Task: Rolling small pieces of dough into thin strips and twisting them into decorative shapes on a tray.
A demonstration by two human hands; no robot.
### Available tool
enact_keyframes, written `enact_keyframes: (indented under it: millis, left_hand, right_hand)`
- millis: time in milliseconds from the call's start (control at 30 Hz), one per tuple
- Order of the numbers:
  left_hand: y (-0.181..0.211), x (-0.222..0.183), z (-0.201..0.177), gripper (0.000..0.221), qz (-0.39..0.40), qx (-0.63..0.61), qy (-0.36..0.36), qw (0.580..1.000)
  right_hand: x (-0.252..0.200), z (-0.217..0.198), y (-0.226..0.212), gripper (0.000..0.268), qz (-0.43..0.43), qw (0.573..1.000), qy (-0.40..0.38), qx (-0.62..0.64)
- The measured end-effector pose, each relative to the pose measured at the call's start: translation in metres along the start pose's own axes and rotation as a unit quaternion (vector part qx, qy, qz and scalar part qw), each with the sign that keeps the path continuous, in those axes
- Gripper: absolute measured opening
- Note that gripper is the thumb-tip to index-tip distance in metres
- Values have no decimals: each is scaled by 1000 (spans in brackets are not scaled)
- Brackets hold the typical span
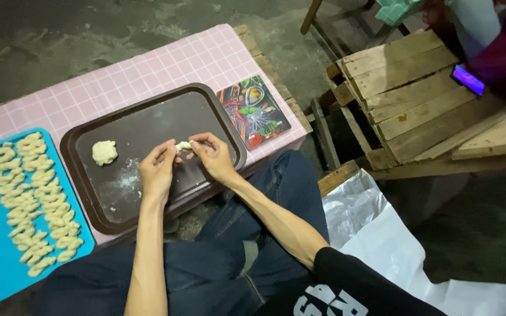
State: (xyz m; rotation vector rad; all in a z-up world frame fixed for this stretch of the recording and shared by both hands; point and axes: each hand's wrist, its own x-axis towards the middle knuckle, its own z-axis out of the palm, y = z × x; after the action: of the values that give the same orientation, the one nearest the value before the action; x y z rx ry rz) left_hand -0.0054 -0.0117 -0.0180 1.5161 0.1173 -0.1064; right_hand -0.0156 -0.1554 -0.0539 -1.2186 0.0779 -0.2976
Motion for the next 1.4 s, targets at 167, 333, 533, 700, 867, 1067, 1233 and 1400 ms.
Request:
enact_keyframes:
  millis: [167, 333, 533, 700, 867, 1067, 1233, 1400]
  left_hand:
    - [-9, 12, -3, 19, -42, -4, -8, 999]
    - [-8, 13, -3, 25, -94, -57, 3, 994]
    - [-14, 17, -11, 24, -121, -45, -8, 992]
    - [-11, 17, -8, 24, -142, -80, -20, 986]
    - [13, 5, -2, 31, -130, -77, -17, 988]
    - [0, 13, -12, 28, -40, 85, -38, 995]
    - [-32, 22, -27, 38, -55, 166, -42, 984]
    - [8, 9, -40, 34, -112, 0, -77, 991]
  right_hand:
    - [5, 4, -7, 20, -14, 1000, -16, -19]
    - [0, 4, -21, 20, -92, 982, -80, -142]
    - [-1, 0, -26, 21, -129, 963, -115, -207]
    - [-5, 3, -38, 23, -167, 940, -122, -272]
    - [-3, 5, -38, 25, -202, 928, -106, -294]
    - [1, 5, -38, 27, -230, 922, -113, -289]
    - [-7, 13, -39, 26, -230, 931, -93, -267]
    - [-12, 22, -41, 27, -272, 923, -90, -256]
